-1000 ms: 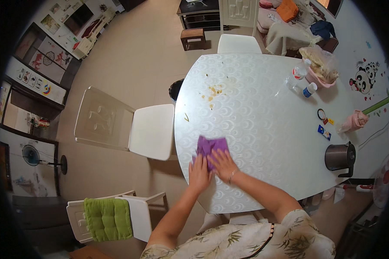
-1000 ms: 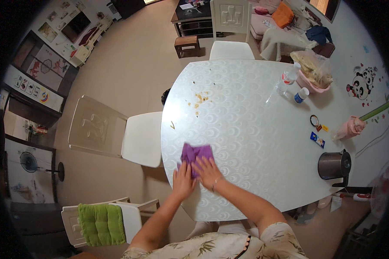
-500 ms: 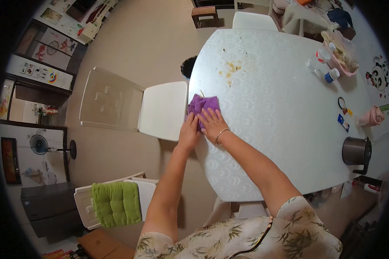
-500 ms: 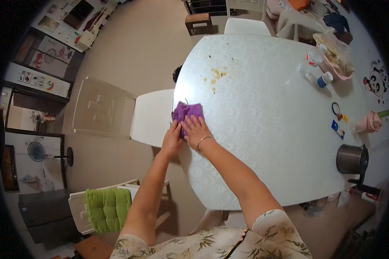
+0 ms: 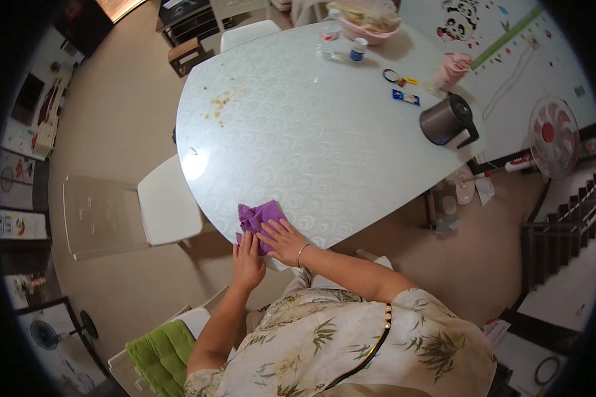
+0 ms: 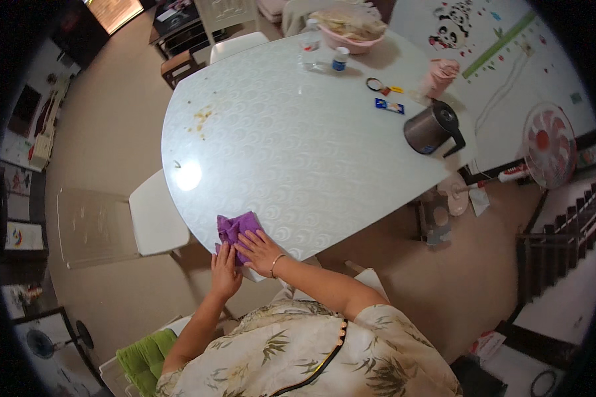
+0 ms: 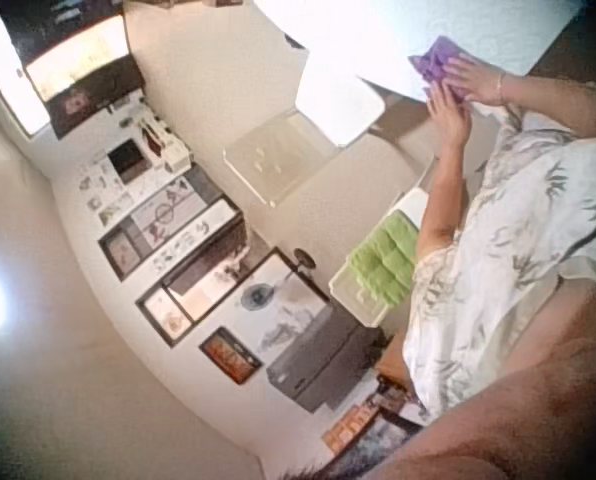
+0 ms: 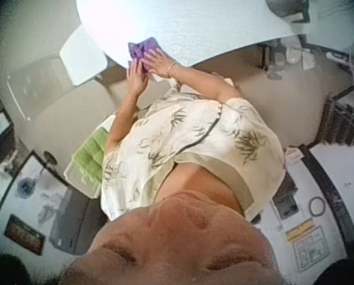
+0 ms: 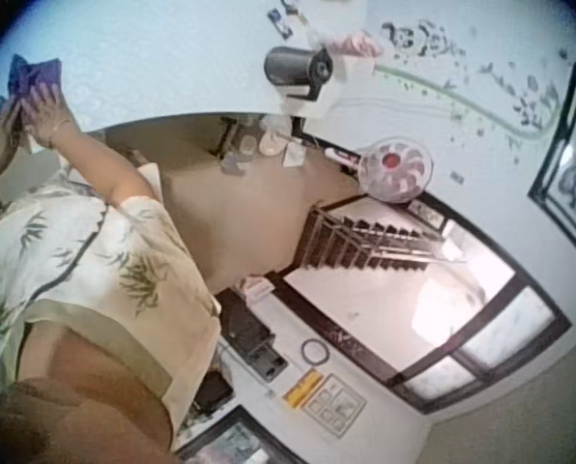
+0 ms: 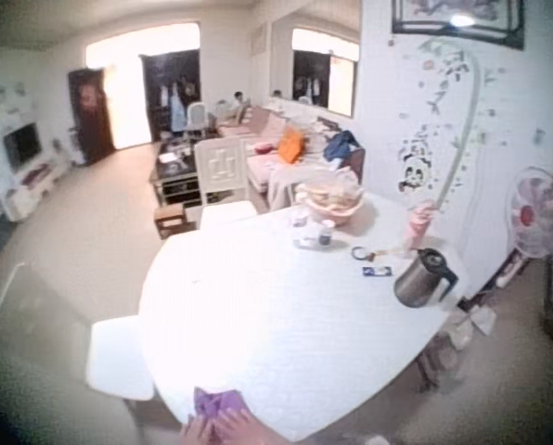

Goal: The person rinses a purple cloth in a kitchen sink and then moves to a dining area to wipe a white table. They systematically clean the table surface, moving a kettle, a glass, and a pink thermos aside to reach the areas underneath, and finally wipe the remaining surface.

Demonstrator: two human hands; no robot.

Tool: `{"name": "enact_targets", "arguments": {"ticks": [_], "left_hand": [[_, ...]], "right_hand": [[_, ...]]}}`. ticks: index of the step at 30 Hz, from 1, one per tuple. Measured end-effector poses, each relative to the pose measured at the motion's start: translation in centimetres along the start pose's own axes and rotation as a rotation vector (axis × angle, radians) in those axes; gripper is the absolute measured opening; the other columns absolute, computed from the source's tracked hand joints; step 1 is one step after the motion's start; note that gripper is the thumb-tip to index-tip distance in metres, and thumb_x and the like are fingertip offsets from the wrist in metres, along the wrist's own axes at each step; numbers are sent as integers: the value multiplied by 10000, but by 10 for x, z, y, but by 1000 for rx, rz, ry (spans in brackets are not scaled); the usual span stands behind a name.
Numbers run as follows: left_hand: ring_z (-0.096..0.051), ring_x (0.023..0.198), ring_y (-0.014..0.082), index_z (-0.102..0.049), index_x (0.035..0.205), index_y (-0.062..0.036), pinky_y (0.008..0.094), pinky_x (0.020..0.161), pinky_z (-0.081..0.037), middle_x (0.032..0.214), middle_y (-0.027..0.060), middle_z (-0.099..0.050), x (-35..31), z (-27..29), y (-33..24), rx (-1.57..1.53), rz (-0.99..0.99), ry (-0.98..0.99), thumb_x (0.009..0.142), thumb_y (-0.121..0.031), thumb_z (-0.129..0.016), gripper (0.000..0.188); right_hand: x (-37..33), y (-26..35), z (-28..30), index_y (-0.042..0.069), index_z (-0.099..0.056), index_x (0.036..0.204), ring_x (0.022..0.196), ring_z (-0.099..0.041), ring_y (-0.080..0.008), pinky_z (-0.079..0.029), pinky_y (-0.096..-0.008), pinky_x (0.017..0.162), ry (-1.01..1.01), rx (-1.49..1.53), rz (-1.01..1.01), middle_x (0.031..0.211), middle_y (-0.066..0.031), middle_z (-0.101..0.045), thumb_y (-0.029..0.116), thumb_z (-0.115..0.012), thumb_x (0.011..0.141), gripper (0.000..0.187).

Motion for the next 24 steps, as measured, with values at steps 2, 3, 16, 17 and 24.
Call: {"name": "enact_targets", "arguments": {"ticks": [2, 3, 16, 17, 24], "left_hand": [[-255, 1377, 357, -348, 1393, -23, 543, 1096, -194, 1469, 211, -290, 13, -6, -24, 17, -105, 65, 720, -86, -609, 725], [-266, 1373, 348, -361, 1381, -11, 536, 1102, -192, 1465, 213, -296, 26, -13, -38, 58, -170, 89, 729, -103, -600, 701], [-257, 1373, 361, -412, 1354, -15, 493, 1119, -188, 1465, 235, -282, 145, -99, -260, 16, -695, 317, 810, -275, -583, 627], [-231, 1389, 349, -390, 1370, -10, 495, 1123, -175, 1476, 227, -266, 157, -100, -273, 30, -701, 353, 810, -268, -572, 642], [-233, 1385, 355, -368, 1378, 8, 494, 1128, -160, 1480, 227, -256, 258, -120, -337, 79, -669, 242, 819, -227, -549, 633]], "right_hand": [[-30, -18, 2, 152, -241, 1474, 1421, -138, -290, -56, -458, 1146, -8, 14, -128, 1534, -103, -203, 407, -436, 933, 628], [-46, -29, 3, 156, -244, 1473, 1420, -145, -286, -64, -451, 1147, -12, 22, -193, 1532, -102, -208, 397, -442, 932, 625], [-249, -191, 48, 201, -287, 1458, 1408, -163, -293, -80, -463, 1148, -243, 42, -795, 1528, -91, -208, 358, -470, 922, 587], [-255, -204, 56, 196, -311, 1447, 1400, -177, -303, -79, -481, 1144, -228, 19, -811, 1526, -96, -211, 360, -487, 913, 586], [-250, -325, 107, 178, -333, 1434, 1389, -192, -321, -84, -494, 1140, -213, 8, -787, 1515, -121, -222, 345, -540, 874, 621]]}}
Point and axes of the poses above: each hand's wrist, its own x-axis towards the middle knuckle, its own z-axis out of the back of the hand, y = z × x, the point moved 4 cm from there along x, towards the middle knuckle
